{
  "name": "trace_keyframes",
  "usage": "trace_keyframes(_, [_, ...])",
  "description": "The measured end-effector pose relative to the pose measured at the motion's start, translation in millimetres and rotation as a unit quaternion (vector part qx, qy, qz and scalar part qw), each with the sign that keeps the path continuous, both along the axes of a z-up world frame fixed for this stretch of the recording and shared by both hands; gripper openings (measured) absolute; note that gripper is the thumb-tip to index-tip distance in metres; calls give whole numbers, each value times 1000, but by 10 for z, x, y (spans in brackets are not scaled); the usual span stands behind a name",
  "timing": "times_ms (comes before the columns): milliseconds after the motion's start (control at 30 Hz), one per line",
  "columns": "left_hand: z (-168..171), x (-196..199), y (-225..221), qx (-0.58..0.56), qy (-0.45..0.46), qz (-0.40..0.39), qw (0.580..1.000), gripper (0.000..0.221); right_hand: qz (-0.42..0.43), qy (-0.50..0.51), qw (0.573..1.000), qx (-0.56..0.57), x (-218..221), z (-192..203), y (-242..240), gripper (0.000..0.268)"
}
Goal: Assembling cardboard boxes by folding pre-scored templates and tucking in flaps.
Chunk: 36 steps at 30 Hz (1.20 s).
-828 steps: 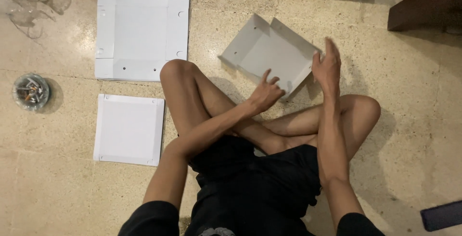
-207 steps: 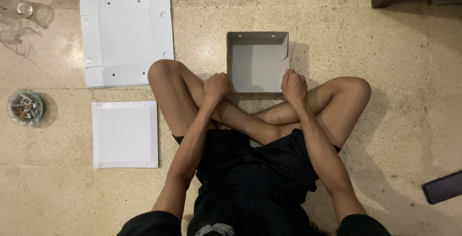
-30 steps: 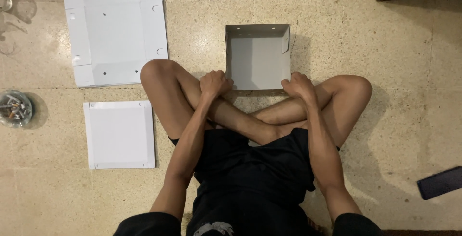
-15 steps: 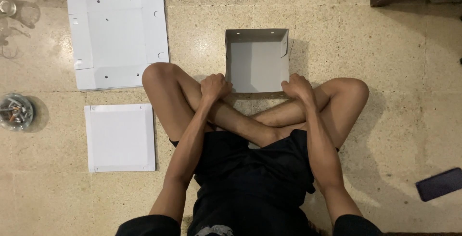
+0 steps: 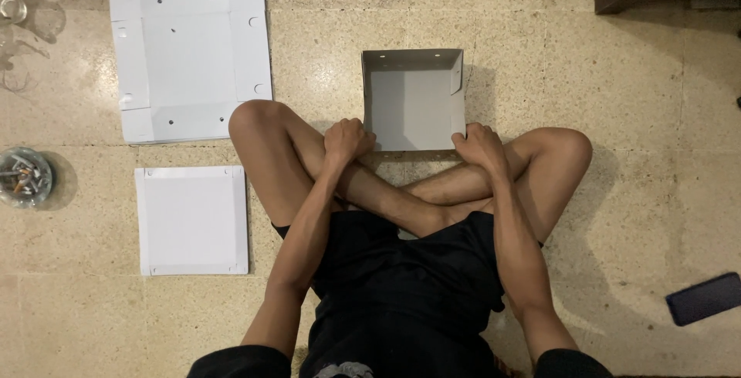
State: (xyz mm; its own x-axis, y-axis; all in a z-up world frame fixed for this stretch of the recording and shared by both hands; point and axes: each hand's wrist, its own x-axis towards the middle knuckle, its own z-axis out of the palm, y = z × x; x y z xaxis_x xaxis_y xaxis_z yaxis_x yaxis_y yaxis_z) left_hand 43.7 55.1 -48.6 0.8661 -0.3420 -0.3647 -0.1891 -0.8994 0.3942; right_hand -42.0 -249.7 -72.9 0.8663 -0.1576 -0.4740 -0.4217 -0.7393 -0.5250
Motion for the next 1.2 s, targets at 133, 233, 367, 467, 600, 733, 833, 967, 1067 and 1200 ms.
trace_keyframes(133, [-223, 55, 0, 7, -6, 7, 1000, 30, -14, -13, 1000, 21, -40, 184, 59, 46])
trace_keyframes(233, [-255, 52, -25, 41, -21, 13, 999, 27, -21, -2, 1000, 23, -41, 193, 59, 45])
trace_keyframes(367, [220, 63, -91, 8, 17, 43, 999, 46, -50, 4, 999, -20, -32, 443, 189, 62])
trace_keyframes(467, [381, 229, -175, -80, 13, 110, 991, 64, -73, -56, 995, -22, 102, 664, 285, 63])
trace_keyframes(600, [176, 633, -409, -152, -49, 170, 973, 54, -102, -200, 974, 3, 402, 979, 467, 52])
trace_keyframes(733, [-325, 982, -715, -98, -116, 190, 970, 24, -119, -259, 958, -8, 853, 619, 454, 45])
trace_keyframes(833, [-428, 978, -779, -42, -173, 184, 967, 10, -134, -302, 942, -60, 1060, 229, 414, 32])
trace_keyframes(967, [-304, 866, -814, -49, -228, 187, 954, 6, -140, -292, 939, -115, 1114, 124, 451, 30])
trace_keyframes(1067, [-361, 853, -837, -48, -231, 185, 954, 4, -148, -273, 941, -135, 1114, 144, 442, 25])
trace_keyframes(1200, [-363, 887, -837, -45, -218, 189, 957, 5, -157, -246, 946, -143, 1174, 9, 358, 19])
